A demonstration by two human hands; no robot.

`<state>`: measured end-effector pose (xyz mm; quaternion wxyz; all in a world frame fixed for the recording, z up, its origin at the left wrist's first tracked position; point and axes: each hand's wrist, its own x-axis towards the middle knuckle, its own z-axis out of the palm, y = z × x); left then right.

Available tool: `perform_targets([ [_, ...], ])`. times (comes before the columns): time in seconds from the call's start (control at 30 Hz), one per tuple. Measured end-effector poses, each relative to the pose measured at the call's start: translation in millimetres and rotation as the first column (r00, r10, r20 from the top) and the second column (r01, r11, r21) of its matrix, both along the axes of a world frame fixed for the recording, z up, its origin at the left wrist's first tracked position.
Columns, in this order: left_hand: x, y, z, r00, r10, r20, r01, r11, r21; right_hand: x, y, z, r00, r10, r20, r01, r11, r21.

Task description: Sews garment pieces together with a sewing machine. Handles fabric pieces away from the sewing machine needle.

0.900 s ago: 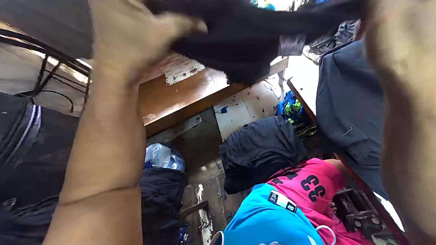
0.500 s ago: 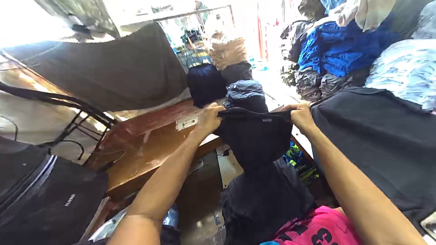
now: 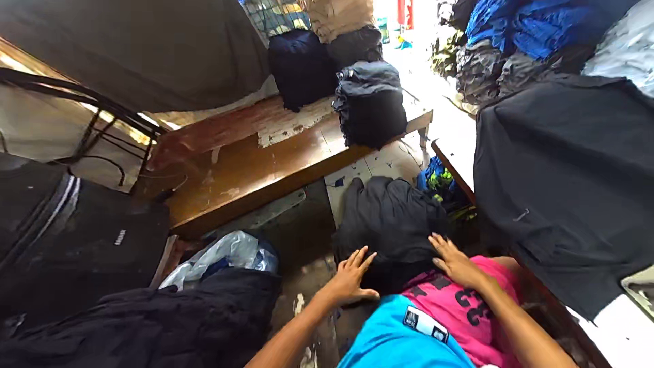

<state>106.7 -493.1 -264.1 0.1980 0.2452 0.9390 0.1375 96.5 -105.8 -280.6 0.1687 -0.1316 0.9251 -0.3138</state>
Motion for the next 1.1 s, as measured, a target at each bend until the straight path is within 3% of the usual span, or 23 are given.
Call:
perform_targets([
  [0.07, 33, 12, -49, 0.979, 0.101, -0.176, -0.083, 0.991, 0.106, 1, 1, 11, 0.995, -0.015, 0.100, 0.011, 0.999, 0.041],
  [0.17, 33, 14, -59, 0.925, 0.176, -0.335, -0.146, 0.983, 0.115, 1, -12, 29, 0.998, 0.029, 0.057, -0.037, 0.988, 0.152],
  [0.23, 17, 11, -56, 0.937, 0.154, -0.312, -0.132, 0.987, 0.092, 5, -18, 18, 0.995, 0.048, -0.086, -0.030, 0.980, 0.196],
  [0.3, -7, 3, -48, 0.959, 0.170, -0.227, -0.133, 0.976, 0.171, 1, -18, 4, 0.984, 0.065, -0.167, -0.036, 0.984, 0.172],
  [0.37, -33, -8, -39, 0.963, 0.241, -0.116, -0.204, 0.943, 0.263, -7, -18, -4, 0.987, 0.068, -0.147, -0.049, 0.991, 0.127],
  [0.5, -85, -7, -31, 0.962, 0.265, 0.063, -0.272, 0.945, 0.180, -33, -18, -7, 0.990, 0.046, -0.132, -0.033, 0.994, 0.104],
  [0.6, -100, -8, -34, 0.947, 0.266, 0.180, -0.303, 0.925, 0.228, -44, -24, -7, 0.986, 0.028, -0.167, -0.001, 0.987, 0.158],
  [0.67, -89, -3, -31, 0.954, 0.263, 0.146, -0.291, 0.930, 0.223, -48, -28, -4, 0.980, -0.001, -0.201, 0.043, 0.978, 0.203],
  [0.77, -59, 4, -33, 0.978, 0.196, -0.073, -0.181, 0.968, 0.174, -58, -36, 15, 0.983, -0.029, -0.182, 0.075, 0.965, 0.250],
  [0.83, -52, 0, -40, 0.958, 0.246, -0.146, -0.222, 0.962, 0.162, -66, -45, 37, 0.985, -0.018, -0.172, 0.063, 0.963, 0.262],
  [0.93, -84, -3, -5, 0.883, 0.446, -0.150, -0.415, 0.888, 0.196, -87, -51, 72, 0.976, 0.010, -0.217, 0.046, 0.966, 0.253],
  [1.0, -125, -9, 37, 0.846, 0.480, -0.231, -0.414, 0.866, 0.280, -112, -52, 94, 0.975, 0.014, -0.224, 0.037, 0.974, 0.224],
  [1.1, -197, -12, 94, 0.825, 0.456, -0.333, -0.379, 0.885, 0.272, -161, -53, 120, 0.966, -0.046, -0.254, 0.082, 0.988, 0.130],
])
